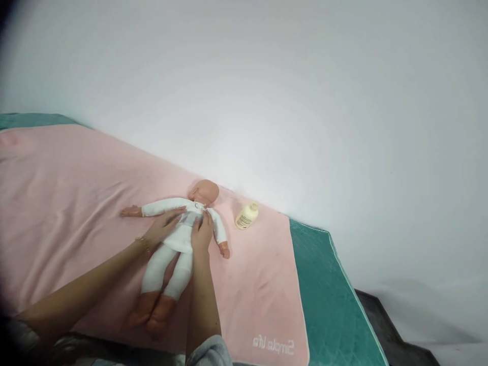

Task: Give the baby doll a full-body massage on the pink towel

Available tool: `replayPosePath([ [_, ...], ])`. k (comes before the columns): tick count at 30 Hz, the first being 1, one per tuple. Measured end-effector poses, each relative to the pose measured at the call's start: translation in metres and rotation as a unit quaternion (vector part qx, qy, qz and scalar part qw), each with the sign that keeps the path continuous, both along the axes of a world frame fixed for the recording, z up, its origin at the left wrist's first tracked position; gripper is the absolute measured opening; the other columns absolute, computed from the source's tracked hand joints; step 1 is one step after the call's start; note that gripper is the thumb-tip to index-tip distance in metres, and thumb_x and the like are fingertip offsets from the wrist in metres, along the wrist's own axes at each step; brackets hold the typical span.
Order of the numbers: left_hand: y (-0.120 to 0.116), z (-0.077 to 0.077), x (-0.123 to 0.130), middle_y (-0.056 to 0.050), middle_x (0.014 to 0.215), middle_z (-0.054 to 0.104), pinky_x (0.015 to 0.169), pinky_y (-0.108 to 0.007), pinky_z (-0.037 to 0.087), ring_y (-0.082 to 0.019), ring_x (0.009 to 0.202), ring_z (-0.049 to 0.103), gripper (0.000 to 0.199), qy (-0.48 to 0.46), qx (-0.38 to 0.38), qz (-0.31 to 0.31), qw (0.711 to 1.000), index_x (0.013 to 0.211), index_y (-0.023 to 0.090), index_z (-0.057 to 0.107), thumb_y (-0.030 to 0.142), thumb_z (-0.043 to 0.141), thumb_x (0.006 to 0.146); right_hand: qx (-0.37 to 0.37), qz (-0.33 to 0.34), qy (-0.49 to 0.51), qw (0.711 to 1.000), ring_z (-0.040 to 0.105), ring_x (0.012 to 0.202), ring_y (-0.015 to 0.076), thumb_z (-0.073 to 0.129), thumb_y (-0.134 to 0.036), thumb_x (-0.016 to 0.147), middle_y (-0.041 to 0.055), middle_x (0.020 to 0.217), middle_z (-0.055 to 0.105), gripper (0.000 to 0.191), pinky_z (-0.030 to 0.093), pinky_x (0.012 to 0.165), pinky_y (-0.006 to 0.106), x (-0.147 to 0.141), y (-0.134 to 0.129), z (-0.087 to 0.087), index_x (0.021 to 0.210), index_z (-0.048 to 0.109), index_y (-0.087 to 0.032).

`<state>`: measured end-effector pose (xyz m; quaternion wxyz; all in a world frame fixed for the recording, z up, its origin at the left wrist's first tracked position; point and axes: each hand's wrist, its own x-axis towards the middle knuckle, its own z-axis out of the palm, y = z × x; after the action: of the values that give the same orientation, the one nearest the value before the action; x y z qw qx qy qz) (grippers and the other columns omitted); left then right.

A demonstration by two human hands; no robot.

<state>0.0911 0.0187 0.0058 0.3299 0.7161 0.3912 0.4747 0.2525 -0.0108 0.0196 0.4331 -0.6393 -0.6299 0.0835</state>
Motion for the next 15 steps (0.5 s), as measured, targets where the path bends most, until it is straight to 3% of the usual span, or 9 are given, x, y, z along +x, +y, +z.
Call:
replayPosePath([
  [3,-0.014,-0.008,-0.010,-0.013,0.129,0.059,0.109,-0.045,0.038,-0.029,0.123,0.053,0.045,-0.066,-0.066,0.053,0.994,0.116,0.014,0.060,0.049,0.045,0.092,0.002,-0.035,0.022,0.999,0.042,0.134,0.0248,0.037,-0.031,0.095,0.0182,0.140,0.050,0.046,0.033,0.112,0.045,0.002,-0.004,0.003,0.135,0.048,-0.010],
  [7,-0.019,-0.017,-0.012,-0.018,0.129,0.058,0.101,-0.050,0.046,-0.031,0.118,0.056,0.049,-0.093,-0.131,0.084,0.983,0.124,0.011,0.051,0.048,0.047,0.091,-0.024,-0.077,0.013,0.997,0.039,0.135,0.0301,0.041,-0.033,0.093,0.0217,0.141,0.046,0.050,0.031,0.111,0.050,0.003,0.000,0.008,0.137,0.043,-0.008],
  [11,-0.010,-0.016,-0.007,-0.015,0.118,0.065,0.089,-0.043,0.055,-0.028,0.108,0.063,0.043,-0.120,-0.190,0.029,0.974,0.124,0.010,0.052,0.040,0.039,0.096,-0.043,-0.088,-0.006,0.995,0.037,0.135,0.0334,0.044,-0.034,0.092,0.0247,0.141,0.044,0.052,0.030,0.111,0.051,0.001,0.014,0.013,0.135,0.043,-0.005],
  [15,0.006,-0.004,0.000,-0.014,0.096,0.070,0.077,-0.041,0.057,-0.026,0.089,0.067,0.042,-0.117,-0.217,-0.028,0.969,0.108,0.008,0.062,0.035,0.030,0.101,-0.085,-0.084,-0.008,0.993,0.038,0.135,0.0350,0.046,-0.037,0.091,0.0271,0.139,0.045,0.055,0.028,0.111,0.051,-0.004,0.035,0.014,0.134,0.045,-0.002],
])
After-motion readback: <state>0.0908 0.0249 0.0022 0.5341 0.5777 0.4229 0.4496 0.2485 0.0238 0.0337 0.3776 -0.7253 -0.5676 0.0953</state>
